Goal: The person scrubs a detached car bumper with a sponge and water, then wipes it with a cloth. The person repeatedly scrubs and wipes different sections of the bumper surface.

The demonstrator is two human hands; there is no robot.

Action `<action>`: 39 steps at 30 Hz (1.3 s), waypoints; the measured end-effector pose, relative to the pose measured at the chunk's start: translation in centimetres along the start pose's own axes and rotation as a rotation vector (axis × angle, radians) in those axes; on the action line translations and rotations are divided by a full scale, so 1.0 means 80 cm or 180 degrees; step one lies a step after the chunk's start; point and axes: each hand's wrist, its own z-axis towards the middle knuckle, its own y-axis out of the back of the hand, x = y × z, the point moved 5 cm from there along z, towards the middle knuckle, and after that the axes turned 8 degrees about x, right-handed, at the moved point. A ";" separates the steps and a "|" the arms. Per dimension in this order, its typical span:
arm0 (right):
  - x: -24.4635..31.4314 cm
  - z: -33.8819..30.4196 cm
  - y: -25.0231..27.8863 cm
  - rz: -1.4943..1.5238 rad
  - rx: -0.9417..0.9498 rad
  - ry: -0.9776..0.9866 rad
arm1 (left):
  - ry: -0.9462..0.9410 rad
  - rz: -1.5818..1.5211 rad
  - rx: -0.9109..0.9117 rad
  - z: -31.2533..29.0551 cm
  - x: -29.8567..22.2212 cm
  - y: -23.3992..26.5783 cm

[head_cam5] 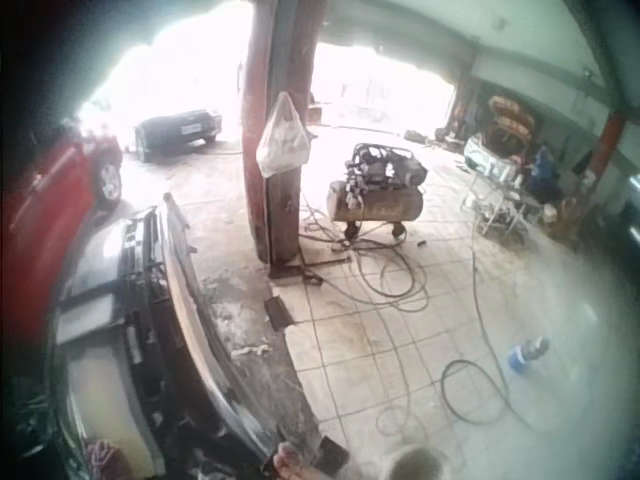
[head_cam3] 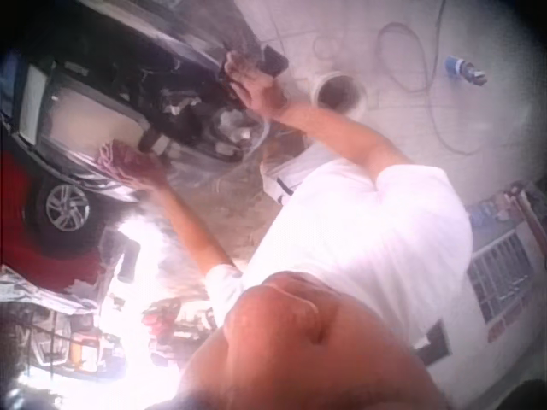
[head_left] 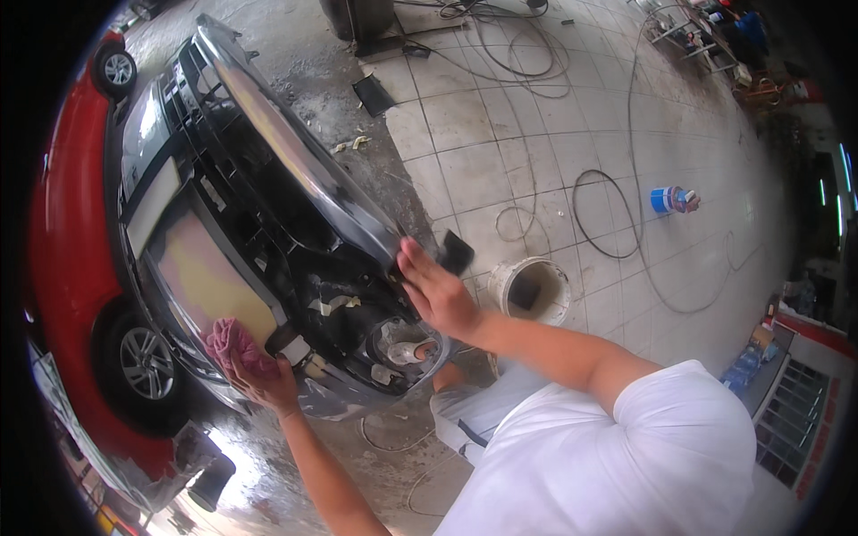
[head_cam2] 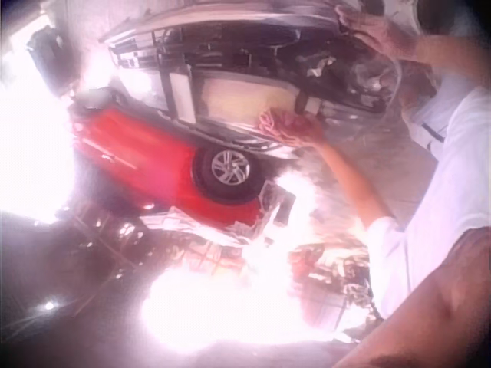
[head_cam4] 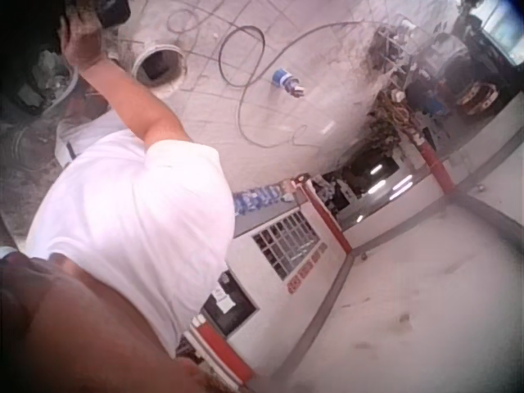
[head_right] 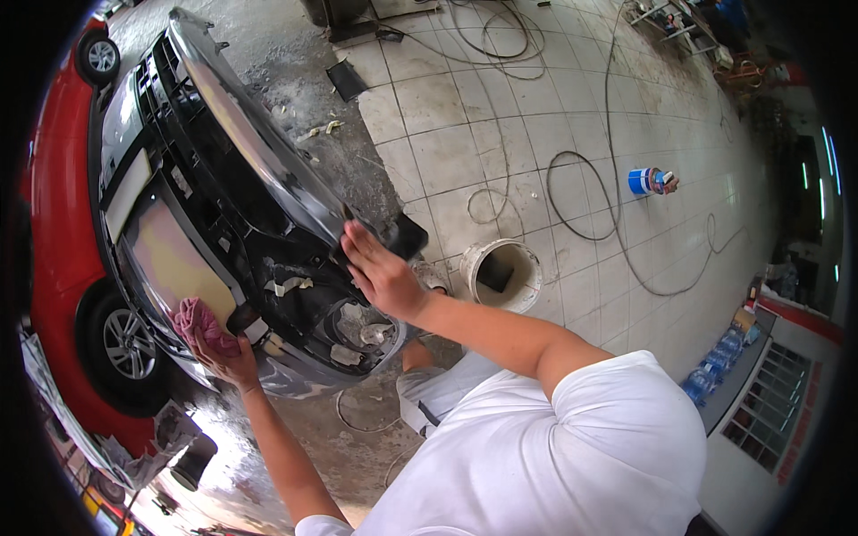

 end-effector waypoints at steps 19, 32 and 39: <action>0.005 0.022 0.021 -0.0156 -0.0086 -0.0042 | -0.0239 0.0051 0.0010 0.001 0.000 -0.007; -0.043 -0.010 0.016 0.1938 0.0602 -0.0709 | -0.0168 0.0189 0.0085 -0.009 0.006 -0.009; -0.080 0.192 -0.037 0.1447 0.1248 -0.0398 | -0.0116 0.0068 0.0151 0.000 -0.008 -0.017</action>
